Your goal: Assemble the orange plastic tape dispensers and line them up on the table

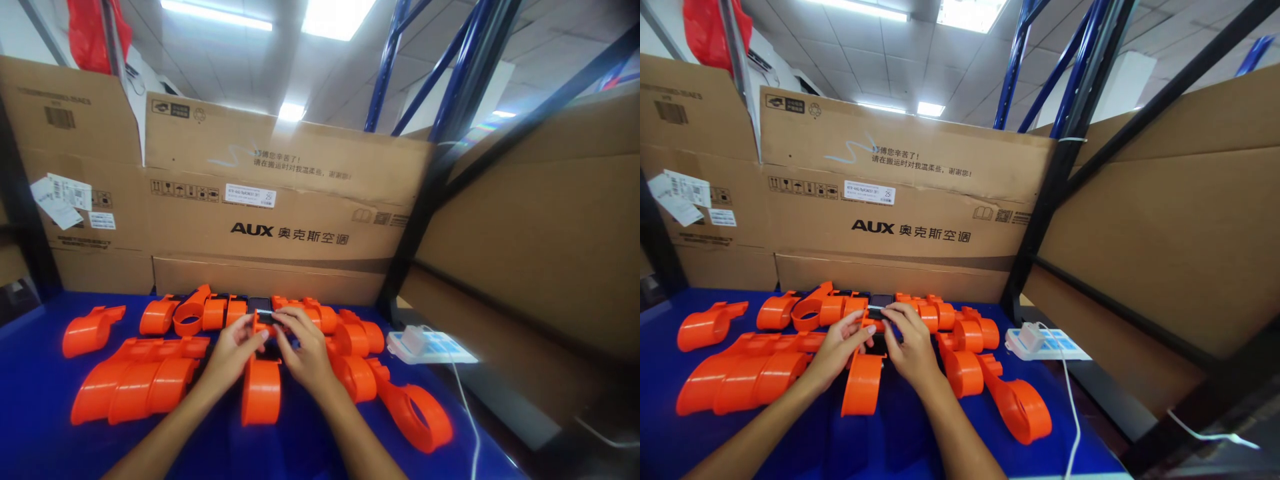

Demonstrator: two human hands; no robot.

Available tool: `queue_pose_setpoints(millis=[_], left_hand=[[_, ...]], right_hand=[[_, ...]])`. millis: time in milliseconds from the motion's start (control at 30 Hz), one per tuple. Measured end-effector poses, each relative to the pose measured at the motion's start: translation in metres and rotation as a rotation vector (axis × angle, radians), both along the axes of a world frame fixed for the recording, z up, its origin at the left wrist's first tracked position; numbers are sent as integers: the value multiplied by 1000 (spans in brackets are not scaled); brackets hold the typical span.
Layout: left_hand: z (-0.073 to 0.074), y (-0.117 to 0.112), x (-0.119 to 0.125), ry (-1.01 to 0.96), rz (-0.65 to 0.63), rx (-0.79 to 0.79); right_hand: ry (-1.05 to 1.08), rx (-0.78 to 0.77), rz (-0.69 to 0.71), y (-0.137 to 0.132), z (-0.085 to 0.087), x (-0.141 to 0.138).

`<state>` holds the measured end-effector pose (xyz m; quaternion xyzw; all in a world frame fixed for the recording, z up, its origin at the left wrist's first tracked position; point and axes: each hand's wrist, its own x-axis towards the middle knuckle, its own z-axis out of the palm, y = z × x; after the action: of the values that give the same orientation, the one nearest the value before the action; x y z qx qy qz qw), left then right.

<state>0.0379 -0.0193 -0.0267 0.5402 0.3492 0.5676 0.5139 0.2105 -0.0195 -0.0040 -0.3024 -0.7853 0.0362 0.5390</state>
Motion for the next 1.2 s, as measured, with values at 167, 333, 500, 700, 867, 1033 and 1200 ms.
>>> queue_pose_setpoints(millis=[167,333,500,700,867,1033,1200], left_hand=[[2,-1,2,-25,-30,-7],[1,0,-1,-183,-68,-131],[3,-2,-6,-390,-76,-304],[4,-2,-6,-436,-101,-356],[4,-1,-7,-396,-83,-352],[6,-1,-7,-375,-83,-360],[6,-1,-7,-368,-87,-326]], right_hand=[[23,-45,52,-3,4,-2],[135,-122,-134,1,11,11],[-228,-344,-660,9,12,34],[-685,-557,-790,8,6,36],[-796,-573,-774,8,3,31],[-832,-554,-796,8,0,30],[-842,-551,-762,7,0,30]])
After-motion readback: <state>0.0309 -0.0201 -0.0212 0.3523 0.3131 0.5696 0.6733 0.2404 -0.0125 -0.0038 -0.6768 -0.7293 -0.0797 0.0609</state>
